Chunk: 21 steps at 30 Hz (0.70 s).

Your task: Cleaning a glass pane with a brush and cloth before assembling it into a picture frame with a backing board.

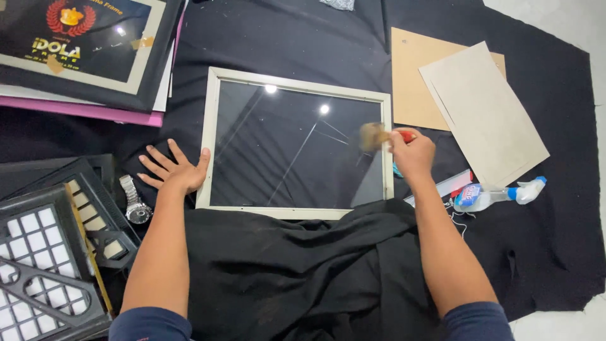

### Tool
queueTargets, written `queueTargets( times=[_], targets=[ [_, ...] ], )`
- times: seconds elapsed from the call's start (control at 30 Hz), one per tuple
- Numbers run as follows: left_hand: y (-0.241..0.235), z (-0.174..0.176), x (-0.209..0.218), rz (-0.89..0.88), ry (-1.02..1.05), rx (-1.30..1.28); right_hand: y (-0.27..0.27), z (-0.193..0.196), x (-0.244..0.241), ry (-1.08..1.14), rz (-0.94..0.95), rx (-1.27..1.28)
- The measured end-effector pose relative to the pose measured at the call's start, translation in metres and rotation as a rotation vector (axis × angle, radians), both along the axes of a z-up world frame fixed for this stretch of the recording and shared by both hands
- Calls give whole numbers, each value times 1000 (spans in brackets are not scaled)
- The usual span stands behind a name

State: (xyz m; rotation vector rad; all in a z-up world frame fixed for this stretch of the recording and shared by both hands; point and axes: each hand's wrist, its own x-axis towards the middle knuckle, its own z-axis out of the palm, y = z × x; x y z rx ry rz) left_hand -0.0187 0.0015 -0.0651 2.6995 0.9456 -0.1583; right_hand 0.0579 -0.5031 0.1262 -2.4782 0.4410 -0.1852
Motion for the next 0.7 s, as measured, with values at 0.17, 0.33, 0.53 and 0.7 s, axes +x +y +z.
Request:
queueTargets(
  times=[0.17,0.33,0.53,0.7],
  targets=[
    [4,3,8,9,144,-40,9,-14,10,131,49,-7],
    [10,0,6,16,151,-5,33,-3,10,-116,49,-165],
    [3,28,4,-9,22,-29,134,29,-43,261,155,618],
    [-12,96,13,33,380,-271,162,12,-55,504,451,625]
  ],
)
